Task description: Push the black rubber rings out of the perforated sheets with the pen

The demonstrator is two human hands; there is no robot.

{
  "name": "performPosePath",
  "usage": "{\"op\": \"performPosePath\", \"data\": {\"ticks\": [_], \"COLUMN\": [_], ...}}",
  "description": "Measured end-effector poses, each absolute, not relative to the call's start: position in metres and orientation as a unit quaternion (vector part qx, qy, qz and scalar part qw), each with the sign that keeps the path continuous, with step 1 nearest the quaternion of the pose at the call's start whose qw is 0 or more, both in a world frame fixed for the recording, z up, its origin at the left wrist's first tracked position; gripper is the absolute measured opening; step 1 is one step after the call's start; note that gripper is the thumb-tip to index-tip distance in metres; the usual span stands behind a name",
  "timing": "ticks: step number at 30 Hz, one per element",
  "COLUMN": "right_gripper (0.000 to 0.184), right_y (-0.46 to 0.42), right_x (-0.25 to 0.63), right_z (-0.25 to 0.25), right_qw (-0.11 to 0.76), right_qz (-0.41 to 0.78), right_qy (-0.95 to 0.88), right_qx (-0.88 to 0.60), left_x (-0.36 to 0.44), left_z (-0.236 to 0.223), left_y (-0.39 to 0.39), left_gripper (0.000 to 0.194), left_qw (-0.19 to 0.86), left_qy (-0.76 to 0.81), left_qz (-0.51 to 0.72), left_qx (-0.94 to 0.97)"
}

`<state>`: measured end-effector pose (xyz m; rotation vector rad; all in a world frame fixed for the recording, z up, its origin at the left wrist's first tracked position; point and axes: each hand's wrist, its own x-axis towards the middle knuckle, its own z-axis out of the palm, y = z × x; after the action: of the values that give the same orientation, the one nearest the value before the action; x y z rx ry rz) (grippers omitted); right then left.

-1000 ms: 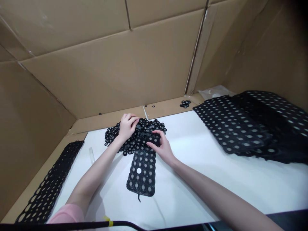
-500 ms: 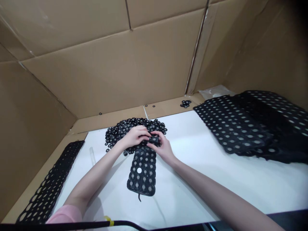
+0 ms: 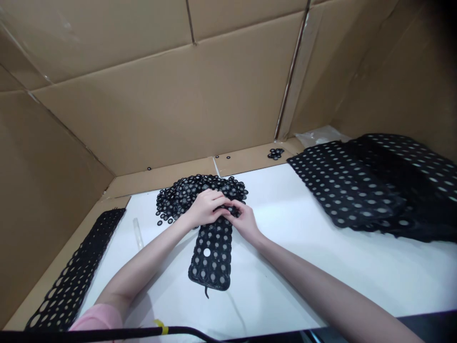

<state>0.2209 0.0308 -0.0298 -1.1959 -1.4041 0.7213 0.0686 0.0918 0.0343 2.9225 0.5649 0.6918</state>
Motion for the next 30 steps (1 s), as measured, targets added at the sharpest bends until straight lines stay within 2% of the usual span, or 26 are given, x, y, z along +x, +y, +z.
{"op": "performPosePath", "data": {"ticks": [13, 24, 30], "right_gripper": [0.007, 0.018, 0.021], "right_y": [0.03, 0.033, 0.032], "right_x": [0.22, 0.219, 0.219], "right_z": [-0.028, -0.031, -0.03], "right_qw": [0.533, 0.519, 0.507], "right_qz": [0.31, 0.322, 0.324], "right_qy": [-0.596, -0.596, -0.602], "right_qx": [-0.515, -0.522, -0.525], "left_x": [0.078, 0.08, 0.079], "left_z": [0.016, 0.028, 0.039], "left_y": [0.081, 0.084, 0.088], "left_gripper": [0.031, 0.019, 0.017], "left_qw": [-0.09, 0.042, 0.064], "left_qy": [0.184, 0.293, 0.311], "left_qz": [0.305, 0.267, 0.301], "left_qx": [0.93, 0.917, 0.899]}}
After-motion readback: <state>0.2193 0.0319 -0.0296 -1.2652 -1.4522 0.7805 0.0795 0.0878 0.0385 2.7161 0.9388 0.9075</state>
